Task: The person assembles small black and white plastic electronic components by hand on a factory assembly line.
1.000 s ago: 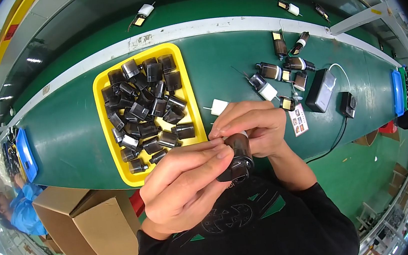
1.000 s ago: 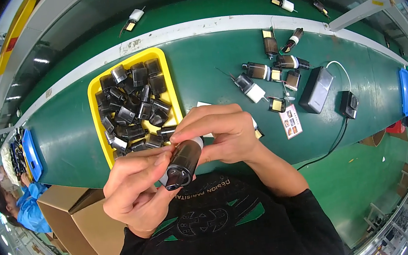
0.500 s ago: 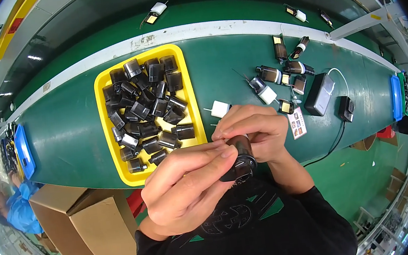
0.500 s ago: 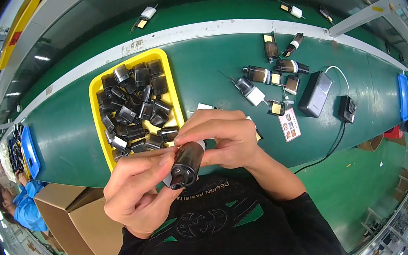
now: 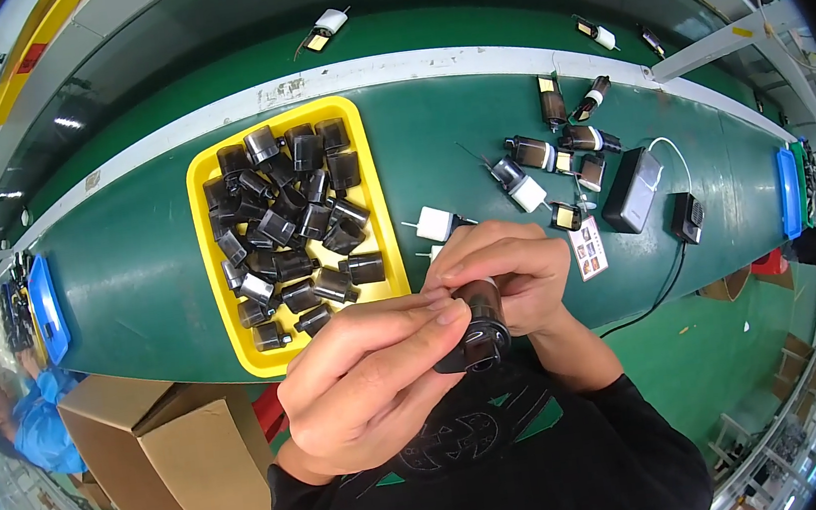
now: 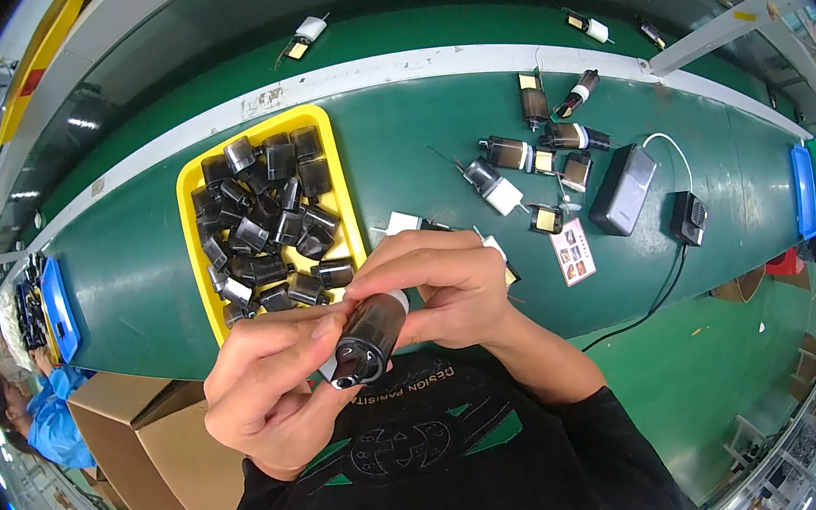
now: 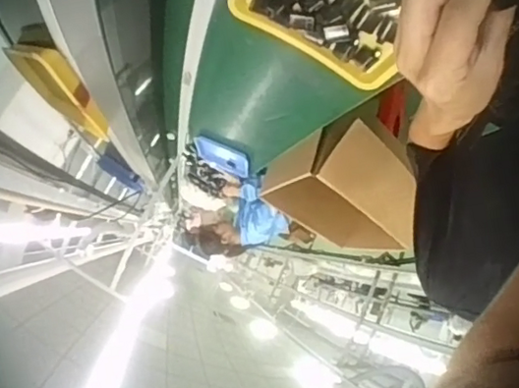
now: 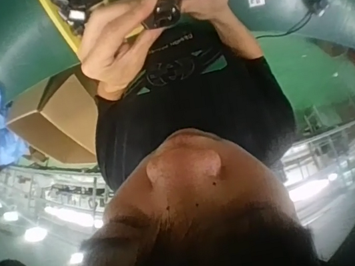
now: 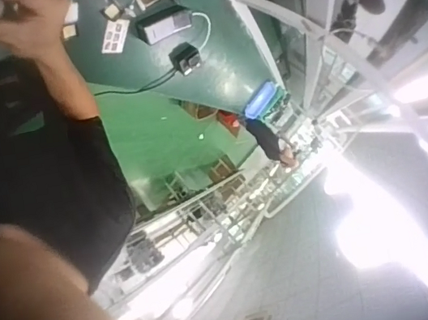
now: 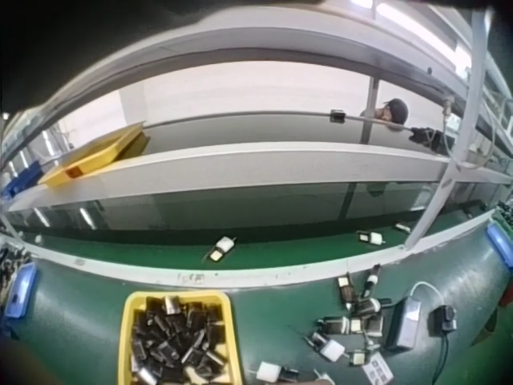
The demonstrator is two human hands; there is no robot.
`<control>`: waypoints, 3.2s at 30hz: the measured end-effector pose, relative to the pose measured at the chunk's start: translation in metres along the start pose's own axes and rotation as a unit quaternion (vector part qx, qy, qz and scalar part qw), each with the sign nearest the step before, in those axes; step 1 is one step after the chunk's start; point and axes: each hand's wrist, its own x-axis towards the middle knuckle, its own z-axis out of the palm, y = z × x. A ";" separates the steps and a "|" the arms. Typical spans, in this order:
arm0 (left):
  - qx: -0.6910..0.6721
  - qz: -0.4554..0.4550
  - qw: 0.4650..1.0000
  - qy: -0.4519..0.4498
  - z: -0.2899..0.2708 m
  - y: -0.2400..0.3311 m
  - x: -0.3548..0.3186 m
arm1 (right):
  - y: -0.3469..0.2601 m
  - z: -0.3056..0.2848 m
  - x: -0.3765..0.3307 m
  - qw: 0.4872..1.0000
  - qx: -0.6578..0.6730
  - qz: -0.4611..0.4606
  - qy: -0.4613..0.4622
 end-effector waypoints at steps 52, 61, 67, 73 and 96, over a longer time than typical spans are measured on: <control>-0.305 -0.192 0.932 0.035 0.012 -0.034 0.024 | -0.012 0.040 0.025 0.955 0.124 0.265 0.046; -0.263 -0.174 0.949 -0.021 0.015 -0.052 0.036 | -0.015 0.004 0.031 0.975 -0.047 0.215 -0.002; 0.161 -0.235 0.953 -0.101 0.005 -0.083 -0.002 | 0.020 -0.113 0.050 0.817 -0.523 0.233 0.064; 0.342 -0.119 0.890 -0.276 0.000 -0.098 -0.038 | 0.041 -0.287 0.109 0.675 -0.664 0.311 0.082; 0.056 -0.357 0.930 -0.066 -0.047 -0.121 -0.048 | 0.009 -0.409 0.105 0.458 -0.781 0.416 0.083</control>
